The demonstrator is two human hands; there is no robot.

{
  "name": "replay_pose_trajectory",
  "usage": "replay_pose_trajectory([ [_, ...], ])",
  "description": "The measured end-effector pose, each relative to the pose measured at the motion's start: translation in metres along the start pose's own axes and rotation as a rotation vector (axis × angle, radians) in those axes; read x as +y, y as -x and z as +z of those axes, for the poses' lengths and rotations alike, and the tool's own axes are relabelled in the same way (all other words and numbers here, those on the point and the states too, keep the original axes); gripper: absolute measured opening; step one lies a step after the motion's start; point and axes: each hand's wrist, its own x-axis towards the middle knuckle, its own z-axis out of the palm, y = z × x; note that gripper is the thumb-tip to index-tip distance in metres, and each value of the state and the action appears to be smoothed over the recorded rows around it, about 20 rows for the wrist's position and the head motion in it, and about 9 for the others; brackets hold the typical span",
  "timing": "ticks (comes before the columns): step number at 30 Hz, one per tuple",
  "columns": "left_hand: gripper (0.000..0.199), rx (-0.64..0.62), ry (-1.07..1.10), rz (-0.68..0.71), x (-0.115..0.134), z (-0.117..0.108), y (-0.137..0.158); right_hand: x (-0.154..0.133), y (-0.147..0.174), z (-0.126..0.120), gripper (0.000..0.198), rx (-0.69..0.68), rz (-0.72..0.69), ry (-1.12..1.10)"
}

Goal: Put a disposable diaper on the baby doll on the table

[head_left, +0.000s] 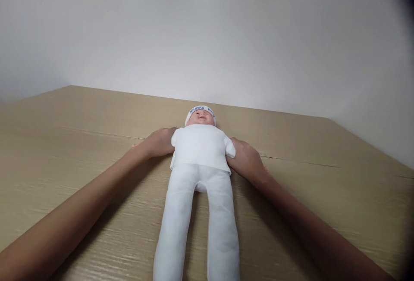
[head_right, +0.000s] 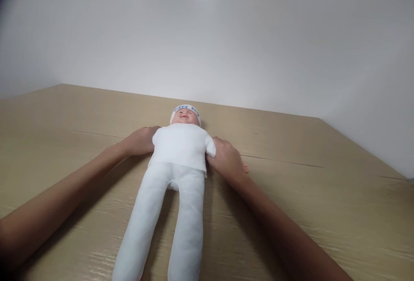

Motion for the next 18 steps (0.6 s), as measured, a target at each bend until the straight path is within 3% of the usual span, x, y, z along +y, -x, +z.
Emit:
replay_pose_trajectory([
  [4,0.040,0.100,-0.042,-0.041,-0.003,0.009,0.009,0.005,0.006,0.001,0.019,0.054,-0.040,-0.035],
  [8,0.063,0.258,-0.102,0.063,-0.028,0.018,0.033,0.031,0.026,0.003,0.042,0.124,-0.163,-0.195],
  [13,0.067,0.269,-0.117,0.101,-0.059,0.018,0.069,0.069,0.053,-0.002,0.048,0.116,-0.173,-0.310],
  [18,0.068,0.283,-0.135,0.081,-0.063,0.017,0.076,0.077,0.060,-0.004,0.045,0.114,-0.177,-0.298],
])
